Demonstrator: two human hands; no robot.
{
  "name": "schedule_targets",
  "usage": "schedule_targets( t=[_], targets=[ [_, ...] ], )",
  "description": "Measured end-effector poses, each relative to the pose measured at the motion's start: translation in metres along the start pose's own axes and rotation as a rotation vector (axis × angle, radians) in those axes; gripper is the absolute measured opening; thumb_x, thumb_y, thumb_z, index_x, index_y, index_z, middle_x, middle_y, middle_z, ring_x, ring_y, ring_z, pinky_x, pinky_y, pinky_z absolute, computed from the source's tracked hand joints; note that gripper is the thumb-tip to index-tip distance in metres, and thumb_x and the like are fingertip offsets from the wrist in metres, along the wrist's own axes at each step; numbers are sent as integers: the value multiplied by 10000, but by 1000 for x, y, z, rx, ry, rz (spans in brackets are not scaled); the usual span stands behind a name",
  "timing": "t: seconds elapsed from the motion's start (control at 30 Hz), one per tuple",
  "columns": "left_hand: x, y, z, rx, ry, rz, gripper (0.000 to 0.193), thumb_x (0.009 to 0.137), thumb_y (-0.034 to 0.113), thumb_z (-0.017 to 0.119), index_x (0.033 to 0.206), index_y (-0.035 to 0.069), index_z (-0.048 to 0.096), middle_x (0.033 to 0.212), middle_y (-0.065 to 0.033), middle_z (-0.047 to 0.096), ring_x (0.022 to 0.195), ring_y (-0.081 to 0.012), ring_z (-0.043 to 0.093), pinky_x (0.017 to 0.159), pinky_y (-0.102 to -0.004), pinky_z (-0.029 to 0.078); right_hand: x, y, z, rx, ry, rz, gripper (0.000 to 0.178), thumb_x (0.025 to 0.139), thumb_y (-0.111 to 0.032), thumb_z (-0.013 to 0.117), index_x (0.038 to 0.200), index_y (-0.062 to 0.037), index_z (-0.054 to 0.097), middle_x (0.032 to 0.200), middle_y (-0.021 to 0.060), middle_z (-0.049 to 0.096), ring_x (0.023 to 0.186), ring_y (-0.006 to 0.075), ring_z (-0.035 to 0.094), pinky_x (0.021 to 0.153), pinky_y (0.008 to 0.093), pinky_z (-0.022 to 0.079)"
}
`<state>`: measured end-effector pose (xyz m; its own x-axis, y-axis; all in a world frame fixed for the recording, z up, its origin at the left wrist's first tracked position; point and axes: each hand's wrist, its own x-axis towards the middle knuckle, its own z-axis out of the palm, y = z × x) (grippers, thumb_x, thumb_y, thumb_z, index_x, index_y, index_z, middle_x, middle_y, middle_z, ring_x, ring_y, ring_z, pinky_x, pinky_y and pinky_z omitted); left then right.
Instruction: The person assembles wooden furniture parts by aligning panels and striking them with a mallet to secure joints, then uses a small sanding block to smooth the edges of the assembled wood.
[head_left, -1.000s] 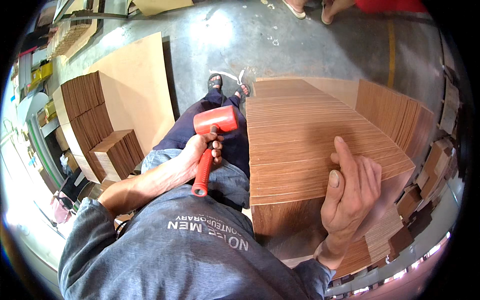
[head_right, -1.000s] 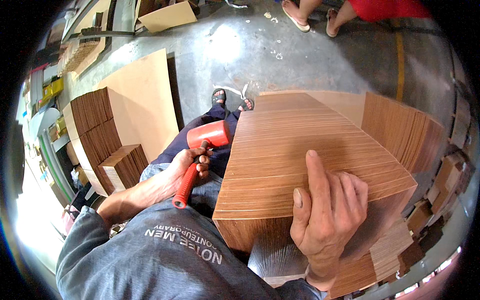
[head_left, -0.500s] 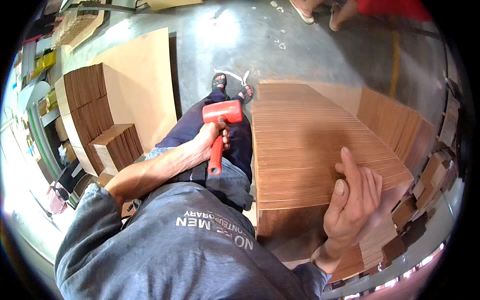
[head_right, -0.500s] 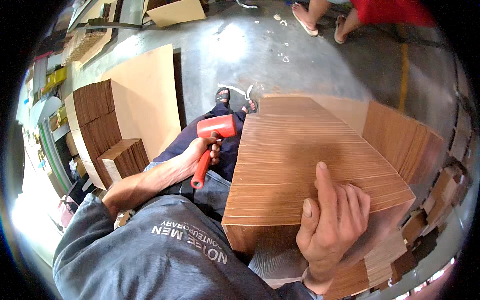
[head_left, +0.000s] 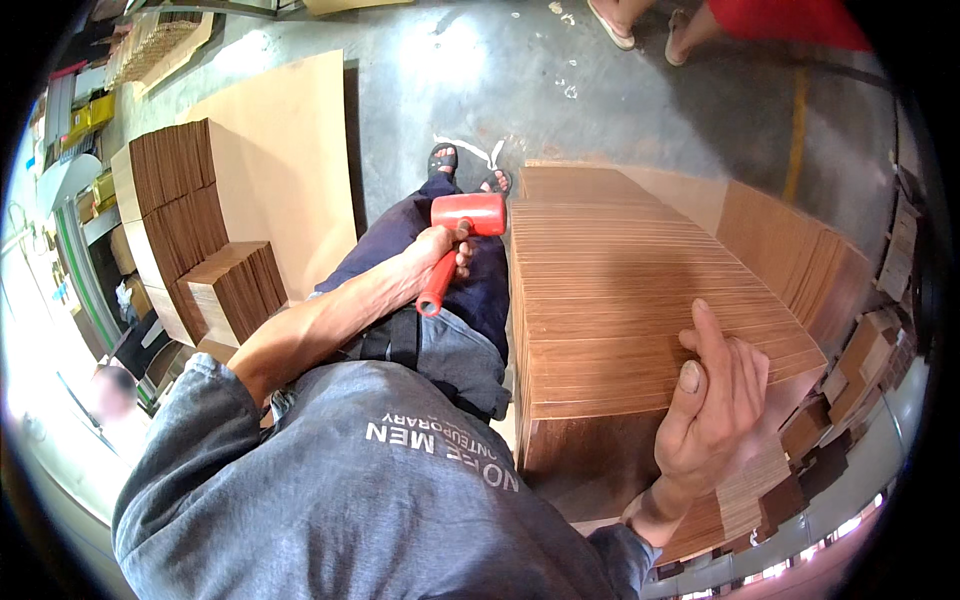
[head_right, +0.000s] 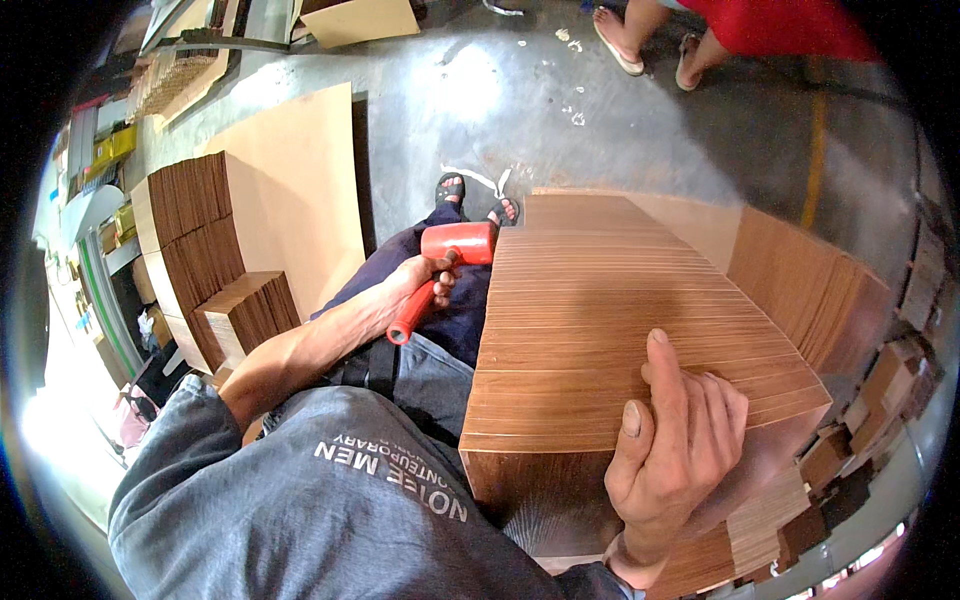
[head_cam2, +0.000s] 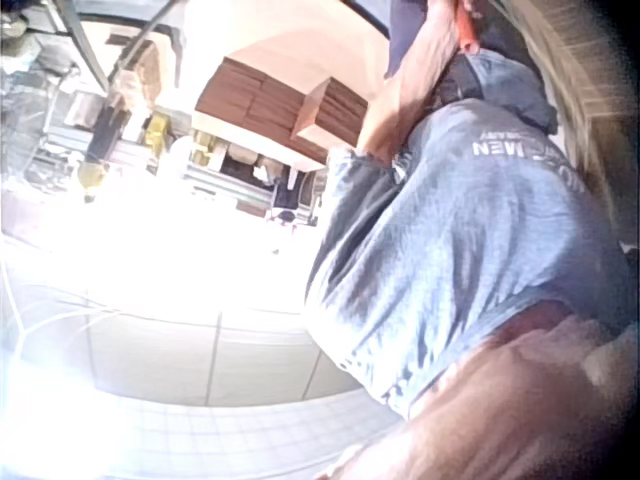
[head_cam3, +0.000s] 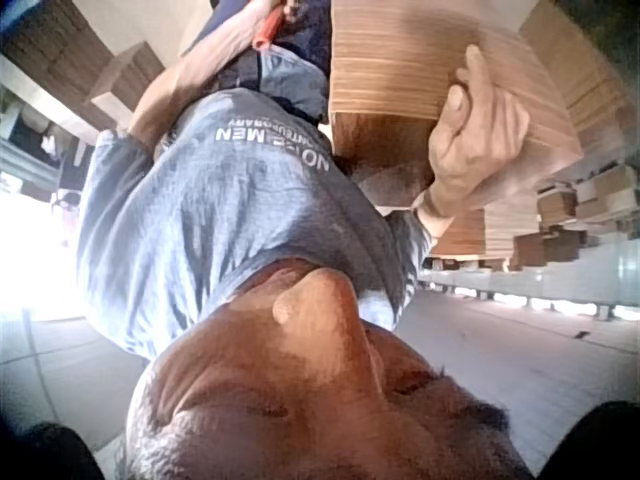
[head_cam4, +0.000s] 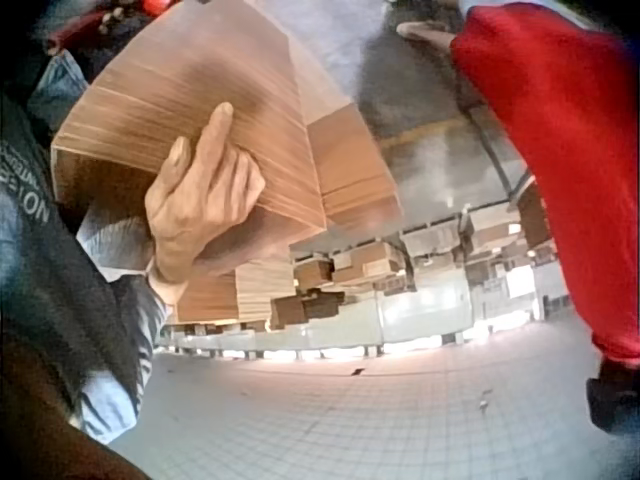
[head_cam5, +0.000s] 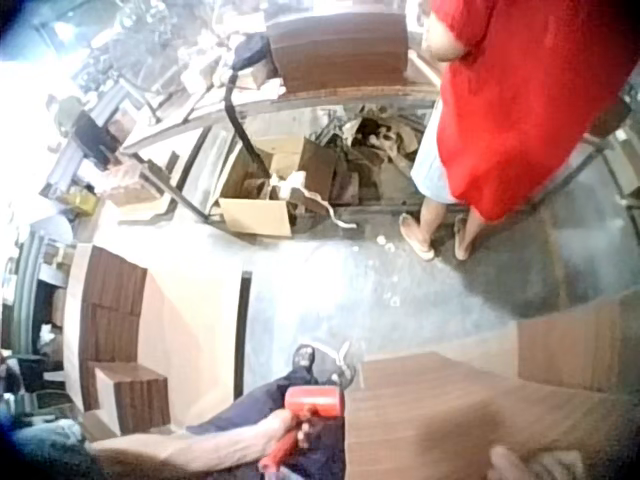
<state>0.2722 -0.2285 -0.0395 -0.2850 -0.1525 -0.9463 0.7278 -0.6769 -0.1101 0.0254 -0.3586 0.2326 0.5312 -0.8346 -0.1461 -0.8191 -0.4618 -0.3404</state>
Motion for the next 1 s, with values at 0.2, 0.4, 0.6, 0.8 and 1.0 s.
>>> schedule_targets(
  t=[0.2,0.4,0.6,0.8,1.0],
  targets=[
    [-80,0,27,-1,110,-57,101,953,155,402,963,110,492,670,19,476,505,-108,448,482,-282,425,-1,1,2,-5,28,-14,362,979,-220,447,1196,19,610,784,106,620,723,275,571,742,405,419],
    [-137,-22,44,-9,-38,-104,244,1020,249,363,1066,29,459,686,-47,542,495,-169,560,490,-326,563,-1,1,4,-28,74,-34,330,959,-190,480,1175,13,625,756,98,604,696,265,561,735,400,421],
    [-158,-25,45,-49,-86,-73,205,997,198,406,1006,5,473,676,-63,523,524,-177,561,515,-374,566,-4,3,8,-9,149,-84,288,938,-150,516,1144,13,635,742,102,598,694,270,574,721,387,430],
    [-173,2,11,-29,-82,-75,193,988,216,451,1000,33,509,629,27,476,449,-93,432,447,-246,394,-5,-4,2,-2,163,-59,250,916,-146,548,1078,16,648,795,145,633,732,290,604,747,384,452],
    [-184,47,-20,125,-40,43,227,978,194,463,1099,4,486,614,41,478,420,-71,416,400,-214,342,-9,2,2,5,190,-19,285,893,-193,583,1084,7,650,938,159,664,968,304,600,839,403,446]
  ],
)
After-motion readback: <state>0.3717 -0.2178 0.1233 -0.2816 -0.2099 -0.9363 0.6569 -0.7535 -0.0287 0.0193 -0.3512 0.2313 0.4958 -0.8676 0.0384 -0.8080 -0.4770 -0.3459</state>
